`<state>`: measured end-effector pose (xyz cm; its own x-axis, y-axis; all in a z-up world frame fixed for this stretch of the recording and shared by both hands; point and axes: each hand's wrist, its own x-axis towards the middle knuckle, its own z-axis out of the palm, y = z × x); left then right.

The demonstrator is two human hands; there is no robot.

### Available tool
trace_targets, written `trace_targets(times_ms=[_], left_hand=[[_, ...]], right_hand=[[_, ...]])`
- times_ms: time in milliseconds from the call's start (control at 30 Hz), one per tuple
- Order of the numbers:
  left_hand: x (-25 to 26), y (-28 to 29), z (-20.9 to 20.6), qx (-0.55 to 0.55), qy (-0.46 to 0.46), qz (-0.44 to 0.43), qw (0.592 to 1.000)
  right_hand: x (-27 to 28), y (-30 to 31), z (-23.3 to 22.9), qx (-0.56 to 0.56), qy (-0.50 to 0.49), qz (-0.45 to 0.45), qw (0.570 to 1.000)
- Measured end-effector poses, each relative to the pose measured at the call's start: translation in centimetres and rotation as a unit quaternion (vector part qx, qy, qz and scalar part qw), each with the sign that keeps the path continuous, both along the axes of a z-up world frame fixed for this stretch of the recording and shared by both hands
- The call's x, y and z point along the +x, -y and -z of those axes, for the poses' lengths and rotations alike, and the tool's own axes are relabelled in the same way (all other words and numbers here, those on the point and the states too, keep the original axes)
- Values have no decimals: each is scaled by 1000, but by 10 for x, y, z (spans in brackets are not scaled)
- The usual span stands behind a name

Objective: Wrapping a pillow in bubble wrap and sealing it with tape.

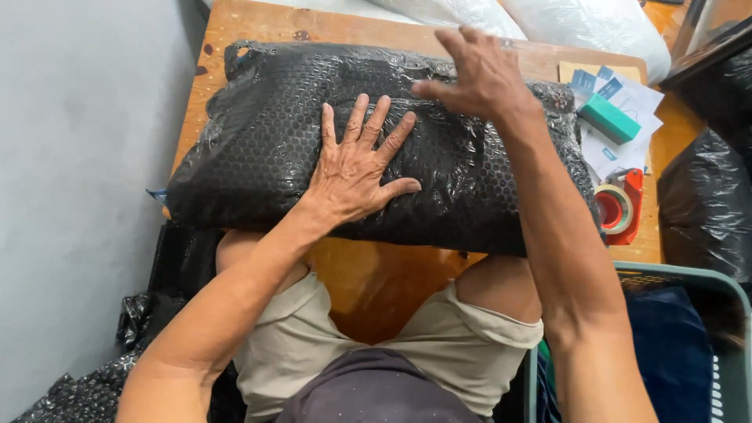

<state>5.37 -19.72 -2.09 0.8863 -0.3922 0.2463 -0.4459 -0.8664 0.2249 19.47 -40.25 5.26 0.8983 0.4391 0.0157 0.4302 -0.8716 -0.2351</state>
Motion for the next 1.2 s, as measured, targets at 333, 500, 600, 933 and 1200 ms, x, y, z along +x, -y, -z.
trace_targets(times_ms=[333, 500, 600, 933, 1200], left_hand=[[-10, -2, 3, -2, 56, -14, 998], [-11, -5, -3, 22, 116, -10, 993], [-4, -6, 4, 36, 131, -26, 990], [14, 19, -25, -16, 151, -66, 986], [105, 6, -43, -64, -23, 34, 997]], right_hand=[[74, 26, 61, 71, -68, 21, 995], [53, 18, 29, 105, -5, -26, 994], [53, 22, 14, 106, 85, -40, 990], [43, 41, 65, 153, 156, -43, 975], [45, 46, 64, 132, 126, -18, 983]])
